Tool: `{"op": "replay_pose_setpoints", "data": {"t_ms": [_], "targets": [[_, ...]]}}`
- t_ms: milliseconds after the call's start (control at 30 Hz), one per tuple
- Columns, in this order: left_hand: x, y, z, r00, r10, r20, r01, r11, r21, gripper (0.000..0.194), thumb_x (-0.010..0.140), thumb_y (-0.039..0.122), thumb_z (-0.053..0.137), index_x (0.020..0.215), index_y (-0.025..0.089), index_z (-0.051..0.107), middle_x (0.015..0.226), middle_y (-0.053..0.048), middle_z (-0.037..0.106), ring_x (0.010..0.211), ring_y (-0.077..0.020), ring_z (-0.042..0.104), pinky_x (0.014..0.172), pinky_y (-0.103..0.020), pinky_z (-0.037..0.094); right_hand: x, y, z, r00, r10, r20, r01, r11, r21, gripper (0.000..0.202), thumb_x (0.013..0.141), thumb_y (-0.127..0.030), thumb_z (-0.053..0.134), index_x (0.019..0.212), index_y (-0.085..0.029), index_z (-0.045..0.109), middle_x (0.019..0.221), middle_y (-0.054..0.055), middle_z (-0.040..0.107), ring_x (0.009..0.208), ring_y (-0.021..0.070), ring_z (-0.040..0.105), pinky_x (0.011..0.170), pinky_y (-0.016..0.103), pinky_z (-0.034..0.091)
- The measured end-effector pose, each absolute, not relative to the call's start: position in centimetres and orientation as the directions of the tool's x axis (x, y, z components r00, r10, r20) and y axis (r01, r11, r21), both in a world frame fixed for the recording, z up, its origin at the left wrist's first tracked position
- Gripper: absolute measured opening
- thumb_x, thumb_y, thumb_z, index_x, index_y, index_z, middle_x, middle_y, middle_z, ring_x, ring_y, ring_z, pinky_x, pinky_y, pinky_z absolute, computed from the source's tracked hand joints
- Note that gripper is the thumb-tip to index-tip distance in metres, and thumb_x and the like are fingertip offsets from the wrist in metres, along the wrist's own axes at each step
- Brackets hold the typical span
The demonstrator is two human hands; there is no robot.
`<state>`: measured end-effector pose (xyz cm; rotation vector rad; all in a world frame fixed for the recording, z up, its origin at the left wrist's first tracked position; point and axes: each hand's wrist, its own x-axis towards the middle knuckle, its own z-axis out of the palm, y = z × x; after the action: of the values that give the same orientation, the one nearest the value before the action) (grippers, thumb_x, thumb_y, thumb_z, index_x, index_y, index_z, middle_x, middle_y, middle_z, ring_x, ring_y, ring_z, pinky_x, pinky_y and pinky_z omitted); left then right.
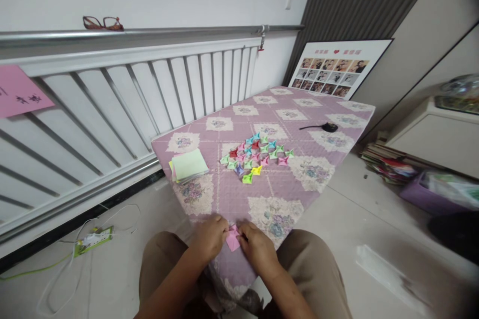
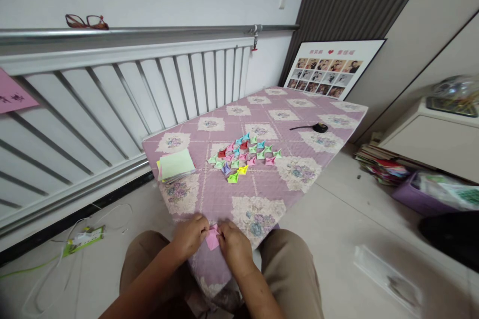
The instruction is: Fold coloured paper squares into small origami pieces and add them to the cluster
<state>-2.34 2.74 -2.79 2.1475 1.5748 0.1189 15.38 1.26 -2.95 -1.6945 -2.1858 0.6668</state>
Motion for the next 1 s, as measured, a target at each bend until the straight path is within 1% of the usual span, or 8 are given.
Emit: {"op": "replay_pose_setpoints", "data": {"t_ms": [133, 233, 300, 400, 500, 633, 800, 1000], "targets": [[-2.5, 2.9, -2.6, 0.36, 0.91, -0.204, 0.875, -0.254, 0.412, 0.009, 0.089, 0.022, 0.051, 0.092, 0.023, 0.059, 0.1, -0.002, 0.06, 0.091, -0.0169, 0.056, 0.073, -0.026, 0.036, 15.6, 1.1, -3.3, -0.28, 0.959, -0.033, 0.815, 0.219, -0.536, 0.015, 0.085, -0.017, 0.049, 0.09, -0.022, 0.063, 0.095, 0.003, 0.065, 0.089, 0.0177, 0.061, 0.075, 0.025, 0.042], [-2.5, 2.9, -2.6, 0.375, 0.904, -0.204, 0.876, -0.274, 0.398, 0.011, 0.09, 0.022, 0.049, 0.093, 0.024, 0.059, 0.101, -0.001, 0.059, 0.092, -0.0163, 0.056, 0.073, -0.026, 0.037, 15.7, 1.0, -3.7, -0.298, 0.954, 0.004, 0.809, 0.255, -0.53, 0.018, 0.087, -0.017, 0.048, 0.095, -0.022, 0.063, 0.096, 0.004, 0.065, 0.092, 0.0179, 0.061, 0.078, 0.025, 0.043], [-2.4, 2.8, -2.5, 0.378, 0.902, -0.207, 0.881, -0.282, 0.38, 0.011, 0.091, 0.023, 0.048, 0.092, 0.024, 0.059, 0.101, -0.001, 0.059, 0.09, -0.016, 0.056, 0.073, -0.026, 0.037, 15.7, 0.9, -4.0, -0.308, 0.951, 0.022, 0.825, 0.278, -0.493, 0.018, 0.088, -0.017, 0.048, 0.096, -0.022, 0.063, 0.097, 0.004, 0.065, 0.092, 0.0183, 0.061, 0.077, 0.025, 0.043], [-2.2, 2.5, -2.6, 0.377, 0.901, -0.214, 0.894, -0.294, 0.338, 0.016, 0.094, 0.024, 0.043, 0.092, 0.023, 0.059, 0.1, -0.003, 0.059, 0.087, -0.0169, 0.056, 0.072, -0.027, 0.038, 15.6, 0.9, -4.2, -0.318, 0.948, 0.019, 0.854, 0.295, -0.429, 0.018, 0.091, -0.02, 0.045, 0.091, -0.021, 0.063, 0.093, 0.005, 0.064, 0.087, 0.0189, 0.061, 0.072, 0.026, 0.044], [-2.0, 2.2, -2.9, 0.378, 0.901, -0.215, 0.906, -0.312, 0.286, 0.023, 0.096, 0.026, 0.038, 0.092, 0.022, 0.06, 0.101, -0.005, 0.058, 0.086, -0.0187, 0.056, 0.072, -0.03, 0.039, 15.6, 0.8, -4.3, -0.33, 0.944, 0.017, 0.859, 0.308, -0.409, 0.024, 0.094, -0.023, 0.041, 0.086, -0.02, 0.064, 0.089, 0.006, 0.063, 0.083, 0.0189, 0.06, 0.07, 0.027, 0.044], [-2.0, 1.9, -3.3, 0.381, 0.902, -0.205, 0.914, -0.334, 0.229, 0.027, 0.097, 0.028, 0.035, 0.094, 0.021, 0.061, 0.102, -0.008, 0.058, 0.087, -0.0217, 0.055, 0.074, -0.033, 0.04, 15.8, 0.7, -4.5, -0.354, 0.934, 0.046, 0.859, 0.344, -0.378, 0.025, 0.095, -0.024, 0.041, 0.086, -0.022, 0.064, 0.088, 0.004, 0.062, 0.081, 0.0182, 0.058, 0.071, 0.027, 0.043], [-2.2, 1.7, -3.6, 0.403, 0.894, -0.196, 0.909, -0.365, 0.202, 0.025, 0.097, 0.028, 0.038, 0.096, 0.021, 0.062, 0.103, -0.008, 0.059, 0.089, -0.0226, 0.054, 0.075, -0.034, 0.04, 16.0, 0.4, -4.8, -0.383, 0.921, 0.069, 0.845, 0.379, -0.378, 0.024, 0.094, -0.022, 0.042, 0.087, -0.022, 0.066, 0.087, 0.004, 0.062, 0.083, 0.0191, 0.057, 0.072, 0.027, 0.043], [-2.5, 1.7, -4.0, 0.43, 0.882, -0.192, 0.898, -0.396, 0.194, 0.018, 0.094, 0.021, 0.043, 0.094, 0.021, 0.061, 0.102, -0.007, 0.059, 0.091, -0.0214, 0.053, 0.076, -0.033, 0.04, 16.3, 0.3, -4.8, -0.428, 0.903, 0.048, 0.826, 0.412, -0.386, 0.023, 0.092, -0.018, 0.044, 0.092, -0.023, 0.067, 0.092, 0.004, 0.063, 0.088, 0.0205, 0.057, 0.078, 0.028, 0.044]]}}
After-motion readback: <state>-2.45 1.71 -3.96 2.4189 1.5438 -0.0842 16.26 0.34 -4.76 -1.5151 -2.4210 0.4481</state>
